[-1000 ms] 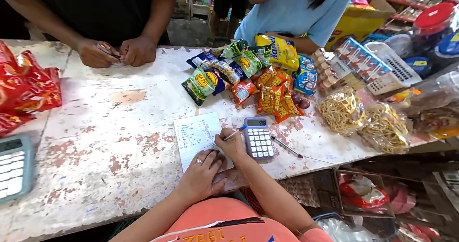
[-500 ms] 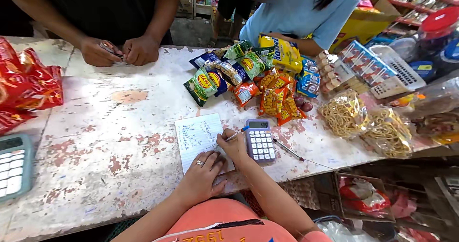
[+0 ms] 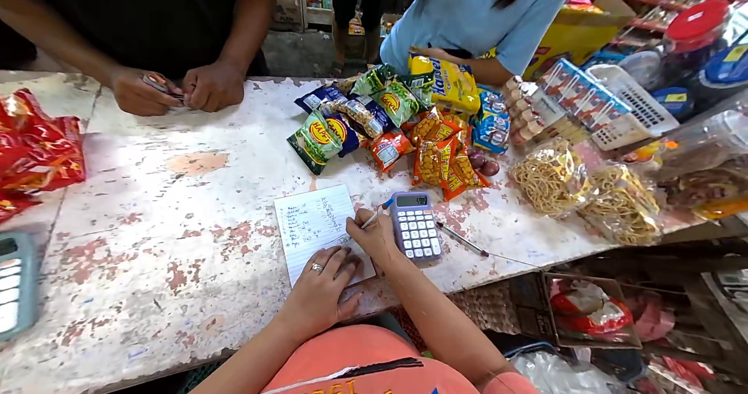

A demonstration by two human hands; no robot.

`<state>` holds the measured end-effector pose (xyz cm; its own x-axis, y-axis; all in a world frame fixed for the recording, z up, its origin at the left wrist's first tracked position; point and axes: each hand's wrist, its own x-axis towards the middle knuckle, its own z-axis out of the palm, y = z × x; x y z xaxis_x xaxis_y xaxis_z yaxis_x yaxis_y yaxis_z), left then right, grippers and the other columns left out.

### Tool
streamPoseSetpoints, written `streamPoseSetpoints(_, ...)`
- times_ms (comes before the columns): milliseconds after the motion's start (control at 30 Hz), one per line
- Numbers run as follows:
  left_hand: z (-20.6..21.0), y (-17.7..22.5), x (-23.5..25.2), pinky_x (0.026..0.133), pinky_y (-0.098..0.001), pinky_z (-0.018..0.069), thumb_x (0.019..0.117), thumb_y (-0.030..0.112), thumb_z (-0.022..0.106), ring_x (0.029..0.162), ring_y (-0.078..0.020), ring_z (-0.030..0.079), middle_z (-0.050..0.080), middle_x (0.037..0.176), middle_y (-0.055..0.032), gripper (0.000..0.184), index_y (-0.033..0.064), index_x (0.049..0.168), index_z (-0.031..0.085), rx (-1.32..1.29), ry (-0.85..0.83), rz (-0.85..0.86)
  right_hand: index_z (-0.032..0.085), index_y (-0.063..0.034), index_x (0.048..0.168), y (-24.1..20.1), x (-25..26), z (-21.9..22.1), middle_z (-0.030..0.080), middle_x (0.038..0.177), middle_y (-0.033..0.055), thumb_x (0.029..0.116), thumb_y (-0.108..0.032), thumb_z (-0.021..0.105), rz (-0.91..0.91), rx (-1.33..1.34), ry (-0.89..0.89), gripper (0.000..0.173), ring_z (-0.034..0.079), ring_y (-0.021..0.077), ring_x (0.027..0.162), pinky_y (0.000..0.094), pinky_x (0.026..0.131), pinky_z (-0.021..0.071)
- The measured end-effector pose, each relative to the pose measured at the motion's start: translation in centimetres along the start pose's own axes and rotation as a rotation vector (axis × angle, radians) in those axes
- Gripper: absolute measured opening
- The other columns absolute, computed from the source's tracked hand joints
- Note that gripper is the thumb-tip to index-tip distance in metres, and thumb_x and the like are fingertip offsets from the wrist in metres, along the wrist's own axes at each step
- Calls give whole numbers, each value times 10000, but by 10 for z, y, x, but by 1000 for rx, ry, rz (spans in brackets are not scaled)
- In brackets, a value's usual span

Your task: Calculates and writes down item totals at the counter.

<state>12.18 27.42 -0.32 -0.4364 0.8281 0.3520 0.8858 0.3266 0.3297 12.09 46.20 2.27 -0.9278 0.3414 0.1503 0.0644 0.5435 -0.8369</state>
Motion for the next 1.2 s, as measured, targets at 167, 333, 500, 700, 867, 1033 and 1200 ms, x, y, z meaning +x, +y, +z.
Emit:
streamPoseSetpoints(167, 0, -2, -4, 1093, -579, 439, 1016, 595, 373, 1321, -387, 562, 639, 1368, -156, 624, 127, 1268, 699, -42, 26, -23, 559, -32, 664, 5, 1, 3, 465, 548, 2, 910, -91, 629, 7, -21, 21, 262, 458, 87, 513, 288, 517, 374)
streamPoseSetpoints(333, -24, -10, -13, 1069, -755, 319, 988, 615, 373, 1416, -622, 317, 390, 1544, -345, 753, 68, 1478, 535, 73, 87, -444, 632, 70, 1211, 1, -12, -32, 729, 1021, 113, 1039, -158, 563, -86, 276, -42, 294, 683, 91, 902, 290, 856, 561)
streamPoseSetpoints(500, -13, -13, -8, 1057, -749, 312, 967, 652, 359, 1403, -614, 343, 422, 1550, -292, 768, 96, 1450, 575, 93, 49, -447, 663, 16, 1200, 31, -36, -122, 717, 1121, 167, 1031, -116, 549, -9, -256, 214, 243, 696, 312, 1025, 521, 884, 561)
streamPoseSetpoints(700, -1, 16, 26, 1034, -766, 334, 905, 652, 484, 1379, -611, 386, 471, 1534, -245, 744, 121, 1406, 627, 101, -70, -401, 712, -31, 1182, 53, -48, -130, 728, 1170, 141, 996, -161, 592, -60, -474, 167, 257, 583, 414, 1281, 595, 1033, 475)
streamPoseSetpoints(867, -10, 34, 53, 1045, -786, 288, 896, 658, 540, 1413, -600, 344, 433, 1553, -269, 763, 120, 1434, 596, 154, -172, -430, 707, -29, 1140, 54, -41, -134, 734, 1118, 134, 994, -141, 584, -88, -476, 120, 222, 607, 400, 1229, 580, 1001, 485)
streamPoseSetpoints(1033, 3, 22, 76, 1062, -654, 402, 981, 506, 499, 1392, -495, 449, 510, 1502, -235, 660, 16, 1413, 585, 91, -144, -278, 706, -23, 1119, 49, -43, -133, 743, 1067, 130, 953, -78, 579, -128, -453, 123, 216, 619, 391, 1208, 564, 979, 497)
streamPoseSetpoints(1200, 12, 17, 79, 1098, -608, 392, 1015, 543, 430, 1412, -435, 456, 492, 1537, -187, 698, 17, 1462, 534, 85, -216, -234, 695, -53, 1216, 30, -58, -104, 740, 1186, 104, 1000, -134, 548, -180, -435, -72, 273, 545, 383, 1346, 614, 1155, 341)
